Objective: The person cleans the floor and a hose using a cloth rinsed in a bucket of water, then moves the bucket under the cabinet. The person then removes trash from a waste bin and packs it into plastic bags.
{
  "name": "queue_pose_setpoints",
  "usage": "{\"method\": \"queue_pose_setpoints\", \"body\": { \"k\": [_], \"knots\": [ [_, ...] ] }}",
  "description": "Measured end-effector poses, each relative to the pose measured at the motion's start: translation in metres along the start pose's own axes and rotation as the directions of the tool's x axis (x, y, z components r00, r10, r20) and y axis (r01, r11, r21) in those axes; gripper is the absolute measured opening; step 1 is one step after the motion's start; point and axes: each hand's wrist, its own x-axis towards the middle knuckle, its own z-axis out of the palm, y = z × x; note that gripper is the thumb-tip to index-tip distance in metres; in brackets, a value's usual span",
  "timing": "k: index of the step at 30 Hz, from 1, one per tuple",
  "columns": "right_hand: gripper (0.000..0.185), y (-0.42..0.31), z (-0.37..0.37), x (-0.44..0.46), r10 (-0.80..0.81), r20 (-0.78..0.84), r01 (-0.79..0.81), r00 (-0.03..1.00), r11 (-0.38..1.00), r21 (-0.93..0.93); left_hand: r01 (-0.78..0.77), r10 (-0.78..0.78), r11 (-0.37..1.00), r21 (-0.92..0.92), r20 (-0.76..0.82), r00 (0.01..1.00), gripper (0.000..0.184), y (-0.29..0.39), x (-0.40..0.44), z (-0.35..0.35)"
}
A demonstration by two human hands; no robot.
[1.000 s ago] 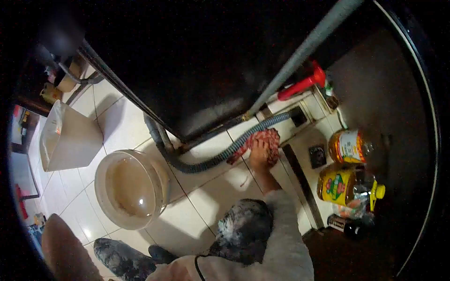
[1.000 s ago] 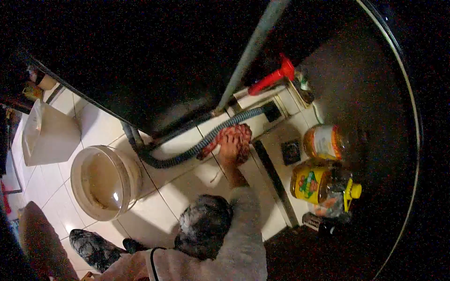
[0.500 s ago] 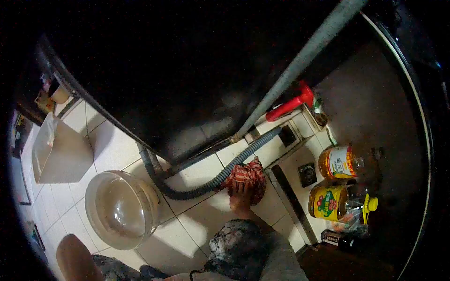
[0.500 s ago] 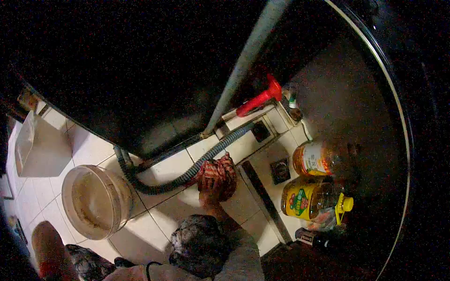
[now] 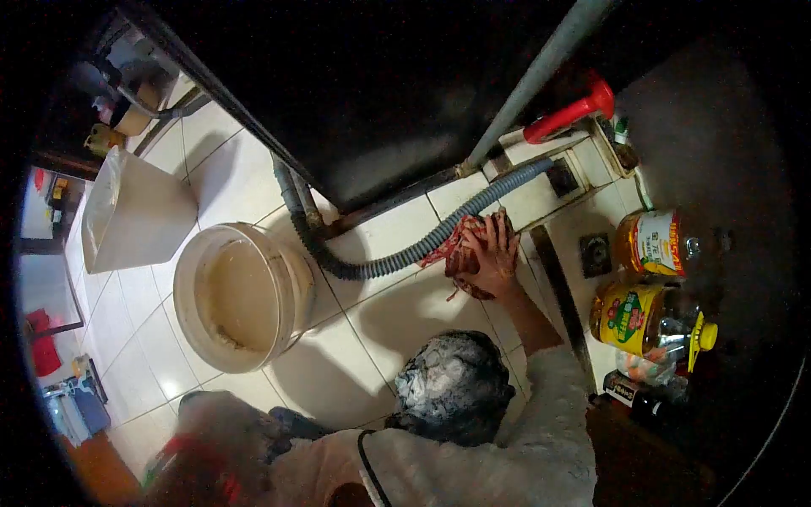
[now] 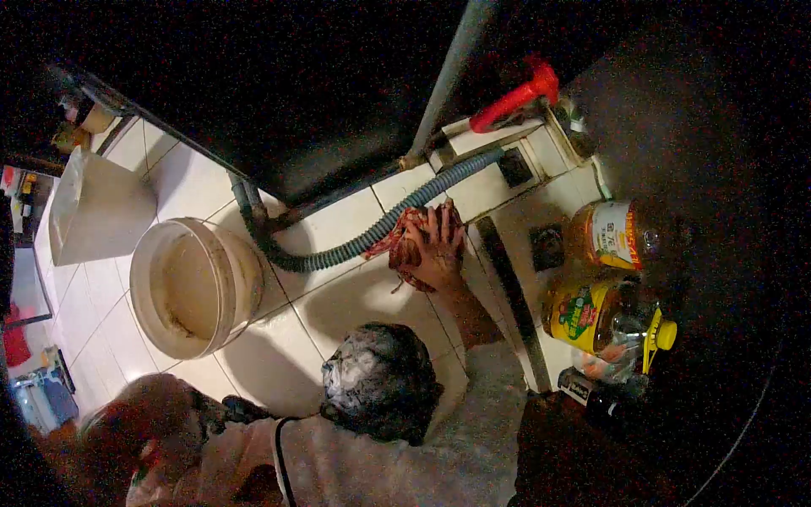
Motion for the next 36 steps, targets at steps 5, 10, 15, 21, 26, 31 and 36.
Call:
{"method": "queue_pose_setpoints", "body": {
  "k": [5, 10, 15, 21, 26, 31, 36],
  "knots": [
    [0.069, 0.019, 0.035, 0.000, -0.007, 0.022, 0.007, 1.000, 1.000, -0.005, -0.225, 0.265, 0.962, -0.154, 0.333, 0.905, 0.035, 0.051, 0.040, 0.100],
    [0.035, -0.023, 0.013, -0.001, 0.120, -0.180, -0.058, 0.976, 0.946, 0.319, -0.701, 0.511, 0.713, 0.030, 0.662, 0.548, 0.066, -0.133, 0.001, 0.219],
    [0.039, -0.114, 0.112, -0.067, -0.024, 0.080, -0.039, 0.997, 0.721, 0.692, -0.715, 0.533, 0.699, 0.014, 0.656, 0.535, 0.062, -0.106, 0.022, 0.197],
    [0.020, -0.103, 0.030, 0.021, -0.493, 0.256, 0.535, 0.831, 0.835, -0.128, -0.734, 0.595, 0.679, -0.007, 0.591, 0.544, 0.057, -0.053, 0.049, 0.170],
    [0.027, 0.099, 0.094, 0.080, 0.225, -0.271, -0.301, 0.936, 0.910, -0.286, -0.737, 0.577, 0.675, 0.037, 0.595, 0.559, 0.060, -0.063, 0.046, 0.164],
    [0.042, -0.016, 0.045, 0.002, -0.088, -0.102, 0.026, 0.991, 0.871, -0.491, -0.709, 0.505, 0.701, 0.081, 0.645, 0.573, 0.068, -0.088, 0.031, 0.174],
    [0.037, -0.045, 0.027, -0.053, -0.534, 0.025, 0.514, 0.845, 0.801, -0.307, -0.667, 0.453, 0.739, 0.099, 0.660, 0.600, 0.066, -0.106, 0.017, 0.181]
  ]
}}
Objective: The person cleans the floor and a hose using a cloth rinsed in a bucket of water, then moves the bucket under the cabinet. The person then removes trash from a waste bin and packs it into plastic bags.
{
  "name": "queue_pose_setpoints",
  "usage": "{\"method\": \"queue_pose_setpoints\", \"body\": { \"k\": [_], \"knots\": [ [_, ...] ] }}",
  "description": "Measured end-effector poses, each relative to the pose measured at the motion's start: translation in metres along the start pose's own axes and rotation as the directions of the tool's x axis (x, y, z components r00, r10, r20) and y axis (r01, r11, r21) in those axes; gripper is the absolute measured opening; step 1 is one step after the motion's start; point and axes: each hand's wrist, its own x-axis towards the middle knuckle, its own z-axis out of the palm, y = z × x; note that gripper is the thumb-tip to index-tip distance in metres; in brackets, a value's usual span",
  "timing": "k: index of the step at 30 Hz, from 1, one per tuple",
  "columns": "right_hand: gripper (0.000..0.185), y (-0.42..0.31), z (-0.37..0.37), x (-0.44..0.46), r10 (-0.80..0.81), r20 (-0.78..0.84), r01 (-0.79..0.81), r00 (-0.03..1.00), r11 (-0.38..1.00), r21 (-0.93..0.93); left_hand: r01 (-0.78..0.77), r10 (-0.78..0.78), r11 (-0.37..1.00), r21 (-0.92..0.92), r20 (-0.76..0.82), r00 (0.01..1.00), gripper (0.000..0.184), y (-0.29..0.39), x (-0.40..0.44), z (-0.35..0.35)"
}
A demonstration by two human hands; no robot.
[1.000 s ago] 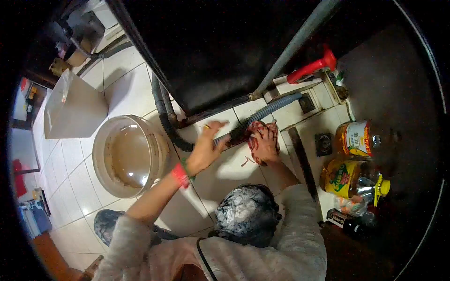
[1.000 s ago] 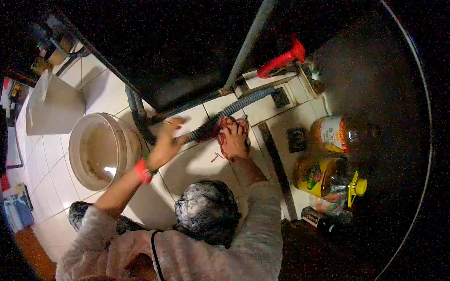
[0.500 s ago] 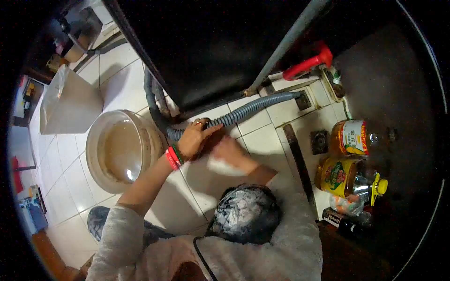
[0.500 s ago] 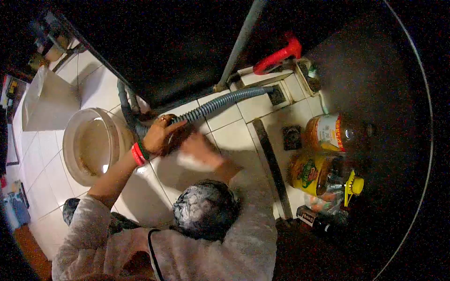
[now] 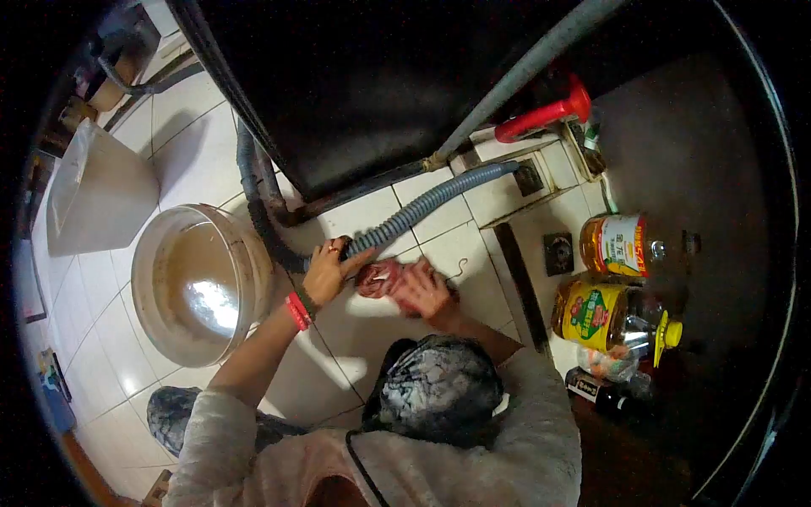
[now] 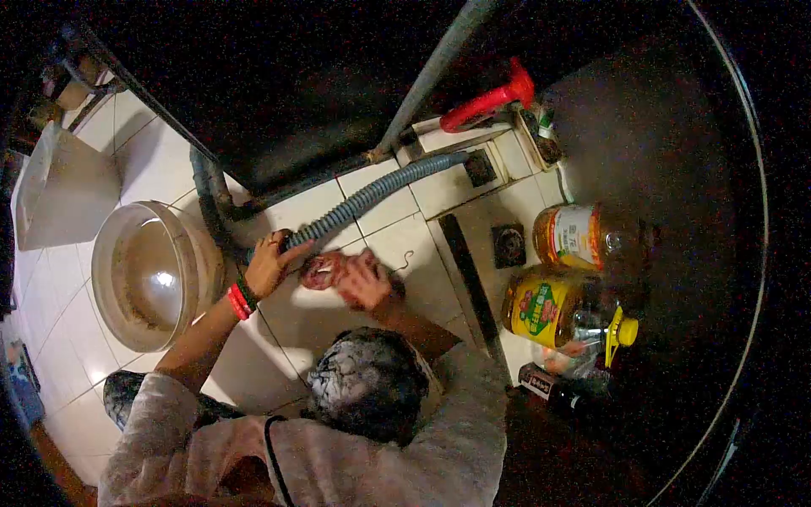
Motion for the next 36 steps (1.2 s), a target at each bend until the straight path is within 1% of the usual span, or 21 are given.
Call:
{"method": "queue_pose_setpoints", "body": {
  "k": [1, 3, 4, 7, 9, 10, 12, 13, 14, 15, 17, 18, 19, 22, 25, 27, 28, 30, 32, 33, 36],
  "knots": [
    [0.042, 0.020, 0.058, -0.001, 0.225, 0.125, -0.200, 0.966, 0.962, -0.188, 0.000, 0.000, 1.000, 0.005, -0.046, 0.999, 0.065, -0.003, -0.004, 0.004],
    [0.046, 0.067, 0.097, 0.005, 0.484, 0.172, -0.467, 0.858, 0.874, -0.131, -0.001, 0.003, 0.999, 0.048, -0.039, 0.999, 0.064, -0.005, -0.016, 0.008],
    [0.047, 0.106, 0.070, 0.016, 0.518, 0.130, -0.532, 0.846, 0.836, 0.130, -0.007, 0.008, 0.999, 0.050, -0.039, 0.999, 0.064, -0.006, -0.020, 0.015],
    [0.046, 0.149, 0.034, 0.044, 0.562, 0.248, -0.578, 0.789, 0.816, -0.010, 0.057, -0.054, 0.993, 0.105, -0.032, 0.998, 0.063, -0.005, -0.028, 0.024],
    [0.050, 0.154, 0.027, 0.052, 0.748, 0.237, -0.753, 0.620, 0.652, -0.086, 0.080, -0.079, 0.989, 0.123, -0.011, 0.997, 0.063, -0.008, -0.029, 0.036],
    [0.050, 0.151, 0.034, 0.052, 0.744, 0.238, -0.749, 0.625, 0.657, -0.088, 0.090, -0.093, 0.985, 0.145, 0.014, 0.996, 0.064, -0.012, -0.029, 0.043],
    [0.047, 0.134, 0.060, 0.045, 0.756, -0.037, -0.757, 0.653, 0.654, -0.003, 0.115, -0.117, 0.984, 0.135, 0.011, 0.993, 0.065, -0.018, -0.030, 0.058],
    [0.050, 0.121, 0.067, 0.045, 0.813, -0.081, -0.786, 0.576, 0.579, 0.219, 0.133, -0.135, 0.983, 0.125, 0.013, 0.991, 0.066, -0.017, -0.031, 0.061],
    [0.050, 0.113, 0.071, 0.038, 0.812, -0.075, -0.786, 0.579, 0.580, 0.213, 0.135, -0.138, 0.984, 0.117, 0.016, 0.990, 0.066, -0.016, -0.030, 0.063],
    [0.052, 0.104, 0.067, 0.032, 0.836, 0.046, -0.805, 0.547, 0.510, 0.303, 0.163, -0.165, 0.979, 0.119, 0.010, 0.986, 0.065, -0.015, -0.027, 0.061],
    [0.064, 0.090, 0.024, 0.042, 0.862, 0.298, -0.709, 0.410, 0.096, 0.699, 0.187, -0.191, 0.974, 0.128, 0.013, 0.982, 0.065, -0.017, -0.023, 0.059],
    [0.064, 0.077, 0.032, 0.032, 0.860, 0.311, -0.711, 0.404, 0.082, 0.699, 0.190, -0.197, 0.973, 0.134, 0.045, 0.979, 0.062, -0.018, -0.025, 0.060],
    [0.066, 0.061, 0.029, 0.027, 0.857, 0.090, -0.657, 0.508, 0.317, 0.684, 0.189, -0.200, 0.972, 0.140, 0.067, 0.977, 0.060, -0.020, -0.026, 0.059],
    [0.060, 0.016, -0.027, 0.019, 0.667, -0.167, -0.624, 0.726, 0.741, 0.249, 0.168, -0.171, 0.977, 0.132, 0.013, 0.985, 0.054, -0.018, -0.021, 0.057],
    [0.048, 0.000, 0.009, -0.012, 0.820, -0.084, -0.754, 0.566, 0.557, 0.349, 0.155, -0.159, 0.976, 0.150, 0.017, 0.987, 0.054, -0.019, -0.021, 0.060],
    [0.041, 0.064, 0.036, 0.004, 0.749, -0.111, -0.720, 0.653, 0.660, 0.214, 0.161, -0.169, 0.973, 0.164, 0.036, 0.985, 0.055, -0.017, -0.028, 0.059],
    [0.040, 0.085, 0.036, 0.023, 0.790, -0.137, -0.740, 0.598, 0.609, 0.285, 0.155, -0.168, 0.969, 0.194, 0.056, 0.984, 0.056, -0.014, -0.031, 0.057],
    [0.038, 0.125, 0.059, 0.037, 0.824, 0.135, -0.789, 0.550, 0.459, 0.408, 0.140, -0.162, 0.964, 0.225, 0.080, 0.984, 0.057, -0.009, -0.032, 0.049],
    [0.035, 0.133, 0.056, 0.049, 0.749, 0.037, -0.738, 0.662, 0.659, -0.146, 0.143, -0.156, 0.974, 0.174, 0.066, 0.985, 0.060, -0.001, -0.034, 0.036],
    [0.035, 0.125, 0.041, 0.050, 0.749, 0.041, -0.738, 0.662, 0.660, -0.142, 0.144, -0.159, 0.974, 0.176, 0.071, 0.985, 0.060, 0.006, -0.035, 0.026],
    [0.040, 0.088, 0.021, 0.055, 0.792, 0.318, -0.838, 0.521, 0.407, 0.363, 0.062, -0.062, 0.997, 0.034, -0.019, 0.998, 0.064, 0.010, -0.027, -0.008]
  ]
}}
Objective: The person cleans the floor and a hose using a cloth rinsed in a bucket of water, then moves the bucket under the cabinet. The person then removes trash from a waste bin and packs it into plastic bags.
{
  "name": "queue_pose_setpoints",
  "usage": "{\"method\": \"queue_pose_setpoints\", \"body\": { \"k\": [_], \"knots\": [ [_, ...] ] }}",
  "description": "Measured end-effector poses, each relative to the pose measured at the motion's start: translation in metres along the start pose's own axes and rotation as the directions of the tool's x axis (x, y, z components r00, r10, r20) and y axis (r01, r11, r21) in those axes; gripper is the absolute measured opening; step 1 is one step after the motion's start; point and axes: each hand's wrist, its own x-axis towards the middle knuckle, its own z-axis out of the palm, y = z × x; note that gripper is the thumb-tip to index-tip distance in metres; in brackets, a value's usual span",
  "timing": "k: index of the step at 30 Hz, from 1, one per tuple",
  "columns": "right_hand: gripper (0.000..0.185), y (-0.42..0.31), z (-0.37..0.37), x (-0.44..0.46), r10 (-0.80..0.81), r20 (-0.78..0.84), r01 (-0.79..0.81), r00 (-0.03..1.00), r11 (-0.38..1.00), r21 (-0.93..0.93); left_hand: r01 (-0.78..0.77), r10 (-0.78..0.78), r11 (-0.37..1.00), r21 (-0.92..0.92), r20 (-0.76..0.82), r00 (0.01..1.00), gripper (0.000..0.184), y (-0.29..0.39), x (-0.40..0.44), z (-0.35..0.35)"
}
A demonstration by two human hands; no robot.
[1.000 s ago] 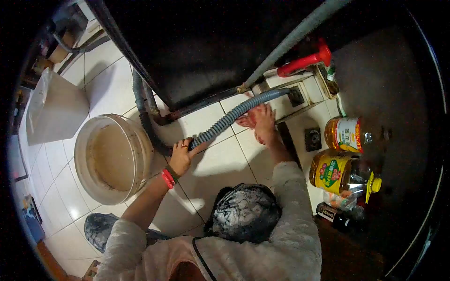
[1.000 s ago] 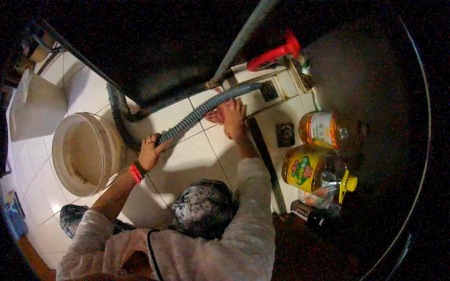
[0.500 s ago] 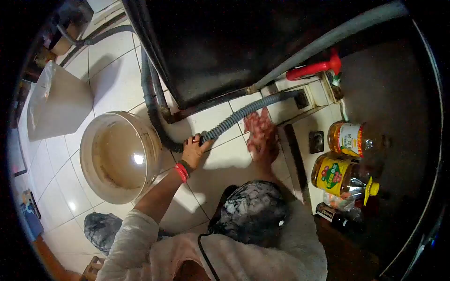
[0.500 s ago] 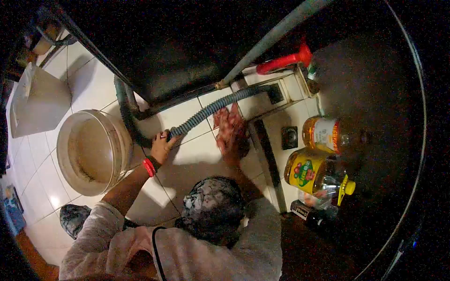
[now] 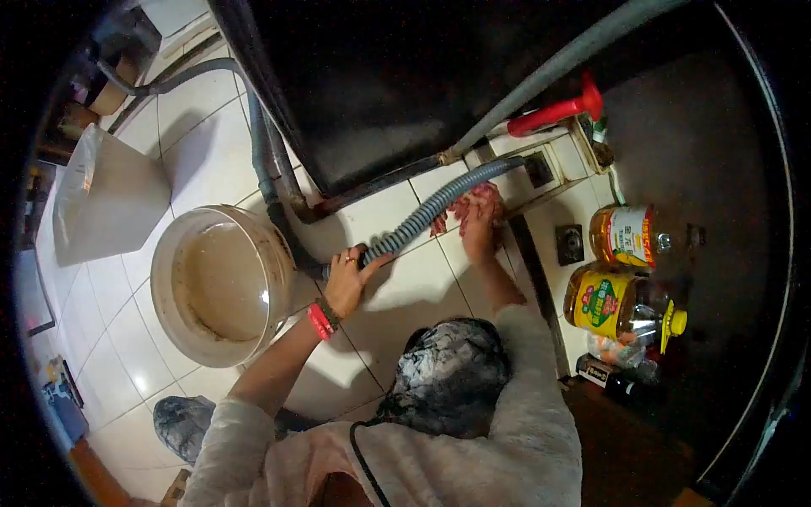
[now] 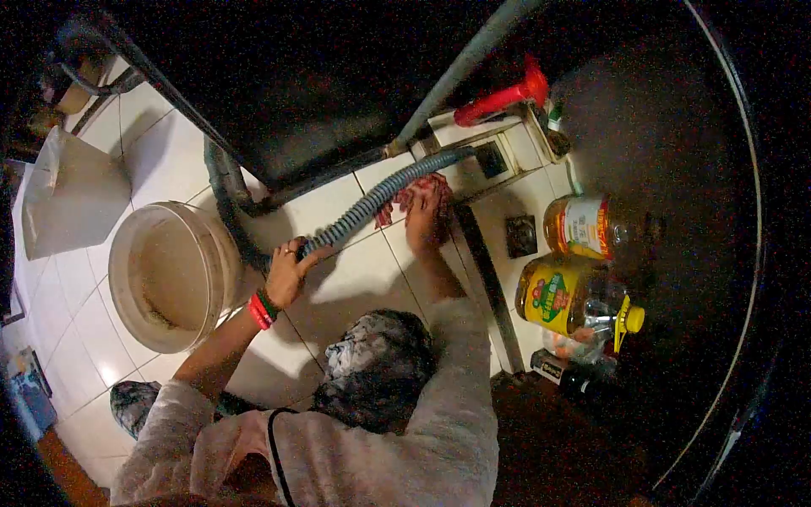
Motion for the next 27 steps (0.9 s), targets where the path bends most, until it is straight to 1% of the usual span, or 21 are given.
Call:
{"method": "queue_pose_setpoints", "body": {
  "k": [1, 2, 3, 5, 6, 7, 9, 10, 11, 12, 13, 14, 15, 16, 17, 18, 20, 21, 24, 25, 27],
  "knots": [
    [0.044, 0.015, 0.038, -0.007, 0.014, -0.188, 0.028, 0.982, 0.976, 0.218, -0.019, 0.019, 1.000, -0.015, -0.003, 1.000, 0.071, 0.001, -0.003, -0.005],
    [0.047, 0.022, 0.063, -0.016, 0.068, -0.355, 0.093, 0.932, 0.904, 0.418, -0.034, 0.034, 0.999, -0.033, -0.002, 0.999, 0.078, 0.002, -0.007, -0.007],
    [0.047, 0.014, 0.063, -0.031, 0.062, -0.351, 0.096, 0.934, 0.905, 0.415, -0.040, 0.039, 0.999, -0.018, -0.017, 0.999, 0.079, 0.002, -0.008, -0.006],
    [0.052, -0.015, 0.040, -0.056, -0.260, -0.301, 0.290, 0.918, 0.955, 0.060, -0.043, 0.043, 0.999, -0.002, -0.039, 0.998, 0.079, -0.002, -0.012, 0.002],
    [0.052, -0.014, 0.029, -0.046, -0.266, -0.297, 0.295, 0.917, 0.954, 0.055, -0.051, 0.052, 0.999, 0.012, -0.060, 0.997, 0.079, -0.003, -0.011, 0.007],
    [0.051, -0.008, 0.015, -0.028, -0.266, -0.196, 0.250, 0.944, 0.963, -0.106, -0.043, 0.043, 0.999, 0.005, -0.059, 0.997, 0.079, -0.003, -0.010, 0.009],
    [0.049, 0.008, 0.002, 0.016, -0.213, 0.009, 0.204, 0.977, 0.946, 0.254, -0.062, 0.063, 0.998, 0.015, -0.074, 0.995, 0.077, -0.003, -0.010, 0.004],
    [0.050, 0.016, 0.000, 0.034, -0.230, 0.056, 0.174, 0.972, 0.854, 0.490, -0.055, 0.056, 0.998, 0.014, -0.081, 0.995, 0.077, -0.002, -0.009, 0.000],
    [0.050, 0.026, -0.001, 0.053, -0.247, 0.103, 0.109, 0.964, 0.713, 0.692, -0.042, 0.045, 0.998, 0.039, -0.061, 0.997, 0.075, 0.000, -0.007, -0.003],
    [0.046, 0.026, -0.003, 0.057, -0.370, -0.121, 0.385, 0.921, 0.911, 0.146, -0.029, 0.032, 0.998, 0.063, -0.037, 0.999, 0.074, 0.001, -0.004, -0.004],
    [0.043, 0.026, -0.003, 0.058, -0.571, -0.224, 0.423, 0.790, 0.771, -0.477, -0.036, 0.041, 0.998, 0.059, -0.084, 0.996, 0.072, 0.001, -0.005, -0.003],
    [0.043, 0.026, -0.002, 0.053, -0.577, -0.216, 0.430, 0.787, 0.765, -0.479, -0.028, 0.033, 0.998, 0.055, -0.087, 0.996, 0.072, 0.001, -0.008, -0.002],
    [0.042, -0.013, -0.025, 0.029, -0.426, -0.279, 0.410, 0.861, 0.905, -0.117, -0.025, 0.026, 0.997, 0.077, -0.012, 1.000, 0.069, 0.000, -0.009, -0.001],
    [0.042, -0.024, -0.027, 0.013, -0.345, -0.277, 0.377, 0.897, 0.923, 0.071, -0.026, 0.020, 0.995, 0.099, 0.064, 0.998, 0.067, -0.002, -0.010, 0.000],
    [0.042, -0.036, -0.029, -0.003, -0.262, -0.273, 0.332, 0.926, 0.908, 0.256, -0.024, 0.018, 0.995, 0.095, 0.059, 0.998, 0.067, -0.005, -0.010, 0.004],
    [0.044, -0.029, -0.016, -0.013, -0.154, -0.316, 0.274, 0.936, 0.883, 0.382, -0.039, 0.033, 0.991, 0.126, 0.050, 0.998, 0.068, -0.009, -0.010, 0.011],
    [0.045, 0.003, 0.001, -0.019, -0.029, -0.337, 0.204, 0.941, 0.844, 0.496, -0.060, 0.053, 0.988, 0.142, 0.050, 0.997, 0.068, -0.010, -0.009, 0.019],
    [0.044, 0.033, 0.003, -0.017, -0.139, -0.169, 0.166, 0.976, 0.974, 0.154, -0.037, 0.031, 0.988, 0.152, 0.045, 0.998, 0.069, -0.012, -0.006, 0.018],
    [0.040, 0.049, -0.008, -0.021, -0.308, -0.056, 0.310, 0.950, 0.950, 0.036, -0.014, 0.009, 0.985, 0.171, 0.033, 0.999, 0.069, -0.009, -0.001, 0.006],
    [0.041, 0.050, -0.008, -0.017, -0.505, -0.165, 0.453, 0.847, 0.849, -0.273, 0.019, -0.026, 0.983, 0.181, 0.034, 0.999, 0.069, -0.009, 0.002, 0.005],
    [0.041, 0.044, -0.010, -0.012, -0.700, -0.194, 0.500, 0.688, 0.650, -0.571, 0.058, -0.065, 0.981, 0.187, 0.030, 0.997, 0.068, -0.007, 0.009, 0.006]
  ]
}}
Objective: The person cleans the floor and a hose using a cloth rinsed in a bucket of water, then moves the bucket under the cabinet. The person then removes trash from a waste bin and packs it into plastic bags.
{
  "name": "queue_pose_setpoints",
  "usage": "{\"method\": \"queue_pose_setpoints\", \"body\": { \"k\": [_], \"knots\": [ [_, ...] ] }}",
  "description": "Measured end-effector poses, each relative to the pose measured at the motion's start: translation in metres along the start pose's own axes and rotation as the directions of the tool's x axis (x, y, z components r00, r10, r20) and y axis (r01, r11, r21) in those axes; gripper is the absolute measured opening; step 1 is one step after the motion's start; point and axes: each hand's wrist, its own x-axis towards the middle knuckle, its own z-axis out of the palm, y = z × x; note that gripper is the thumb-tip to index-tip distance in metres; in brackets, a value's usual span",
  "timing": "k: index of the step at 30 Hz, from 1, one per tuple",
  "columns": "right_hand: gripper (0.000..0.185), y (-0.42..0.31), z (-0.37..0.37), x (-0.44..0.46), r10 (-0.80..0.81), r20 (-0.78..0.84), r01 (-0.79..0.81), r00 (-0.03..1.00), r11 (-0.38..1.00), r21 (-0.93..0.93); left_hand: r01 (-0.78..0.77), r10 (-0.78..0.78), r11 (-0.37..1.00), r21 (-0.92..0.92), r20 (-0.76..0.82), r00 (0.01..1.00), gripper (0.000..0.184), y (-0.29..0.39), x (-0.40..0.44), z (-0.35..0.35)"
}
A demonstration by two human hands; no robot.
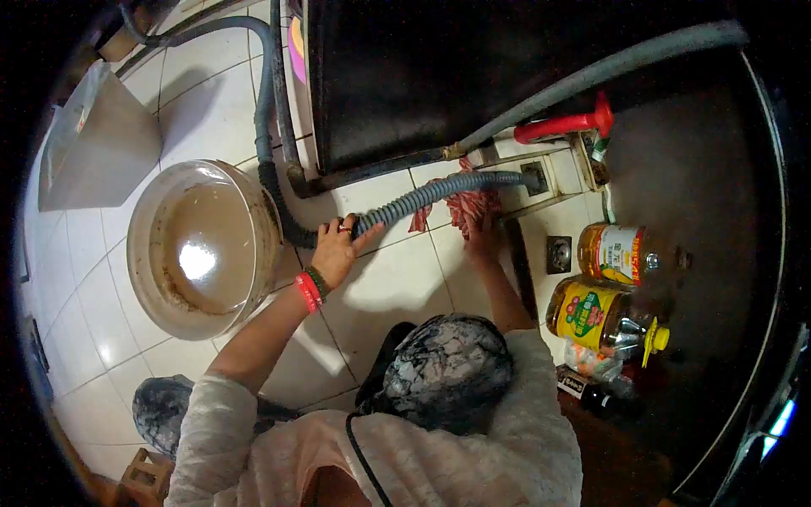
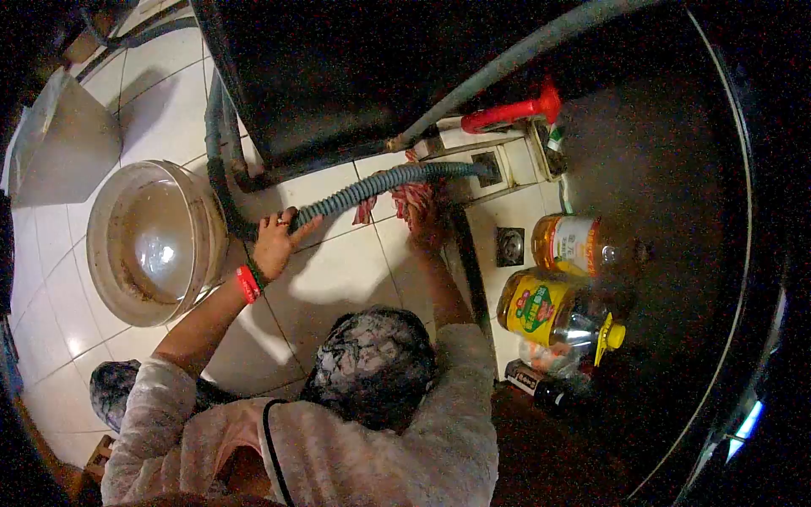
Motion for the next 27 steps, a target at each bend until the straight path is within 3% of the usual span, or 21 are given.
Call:
{"method": "queue_pose_setpoints", "body": {
  "k": [1, 3, 5, 6, 8, 9, 10, 11, 12, 13, 15, 17, 20, 22, 23, 24, 26, 27],
  "knots": [
    [0.043, -0.009, -0.009, 0.011, 0.142, 0.094, -0.148, 0.985, 0.987, 0.055, 0.039, -0.039, 0.999, 0.001, 0.011, 0.999, 0.067, 0.001, 0.006, 0.001],
    [0.045, -0.009, 0.008, 0.016, 0.276, 0.193, -0.298, 0.941, 0.950, 0.094, 0.075, -0.075, 0.997, 0.001, 0.022, 0.997, 0.067, 0.002, 0.012, 0.001],
    [0.048, 0.006, 0.075, 0.007, 0.205, 0.047, -0.209, 0.978, 0.968, 0.141, 0.030, -0.033, 0.999, 0.039, 0.076, 0.997, 0.067, 0.003, 0.015, 0.001],
    [0.048, 0.007, 0.080, 0.015, 0.204, 0.049, -0.209, 0.978, 0.967, 0.143, 0.031, -0.034, 0.999, 0.039, 0.079, 0.996, 0.067, 0.003, 0.015, 0.002],
    [0.047, 0.002, 0.087, 0.030, 0.311, -0.078, -0.314, 0.947, 0.949, -0.028, 0.033, -0.031, 0.999, -0.012, 0.161, 0.986, 0.065, 0.001, 0.010, 0.003],
    [0.047, 0.008, 0.087, 0.032, 0.306, -0.071, -0.309, 0.949, 0.951, -0.023, 0.041, -0.038, 0.999, -0.014, 0.167, 0.985, 0.065, 0.003, 0.006, 0.005],
    [0.049, 0.022, 0.086, 0.037, 0.230, 0.229, -0.245, 0.946, 0.969, 0.038, 0.052, -0.055, 0.998, 0.038, 0.075, 0.996, 0.063, 0.005, 0.005, 0.007],
    [0.050, 0.034, 0.086, 0.045, 0.109, 0.501, -0.191, 0.859, 0.975, 0.116, 0.075, -0.073, 0.993, 0.093, -0.021, 0.997, 0.062, 0.007, 0.003, 0.008],
    [0.041, 0.031, 0.039, 0.064, -0.110, 0.131, 0.074, 0.985, 0.965, 0.253, 0.112, -0.118, 0.992, -0.060, -0.107, 0.987, 0.055, 0.015, 0.001, 0.005],
    [0.038, 0.043, 0.051, 0.057, -0.096, 0.238, 0.038, 0.966, 0.971, 0.235, 0.124, -0.136, 0.981, -0.151, -0.076, 0.988, 0.051, 0.028, 0.000, -0.020],
    [0.038, 0.042, 0.055, 0.052, -0.015, 0.376, -0.082, 0.926, 0.967, 0.240, -0.072, 0.036, 0.985, -0.156, -0.222, 0.974, 0.055, 0.042, -0.013, -0.054],
    [0.038, 0.027, 0.040, 0.056, 0.078, 0.541, -0.218, 0.837, 0.955, 0.200, -0.095, 0.070, 0.941, -0.324, -0.089, 0.994, 0.059, 0.057, -0.032, -0.122],
    [0.041, -0.010, -0.054, 0.098, 0.020, 0.601, -0.171, 0.799, 0.966, 0.195, -0.111, 0.087, 0.892, -0.438, -0.073, 0.994, 0.061, 0.037, -0.053, -0.200],
    [0.032, -0.050, -0.097, 0.122, -0.185, 0.580, -0.244, 0.793, 0.777, 0.580, -0.015, -0.052, 0.897, -0.441, -0.141, 0.989, 0.059, -0.002, -0.077, -0.240],
    [0.036, -0.072, -0.102, 0.126, -0.224, 0.634, -0.411, 0.740, 0.596, 0.690, 0.058, -0.172, 0.908, -0.414, -0.243, 0.955, 0.059, -0.020, -0.089, -0.252],
    [0.039, -0.097, -0.107, 0.130, -0.282, 0.670, -0.563, 0.687, 0.377, 0.736, 0.133, -0.281, 0.909, -0.396, -0.344, 0.896, 0.060, -0.040, -0.105, -0.264],
    [0.062, -0.158, -0.140, 0.145, -0.413, 0.696, -0.642, 0.587, 0.287, 0.711, 0.343, -0.407, 0.913, -0.220, -0.479, 0.778, 0.060, -0.098, -0.143, -0.263],
    [0.075, -0.188, -0.157, 0.152, -0.474, 0.702, -0.684, 0.531, 0.251, 0.686, 0.410, -0.488, 0.873, -0.264, -0.500, 0.716, 0.060, -0.118, -0.160, -0.263]
  ]
}}
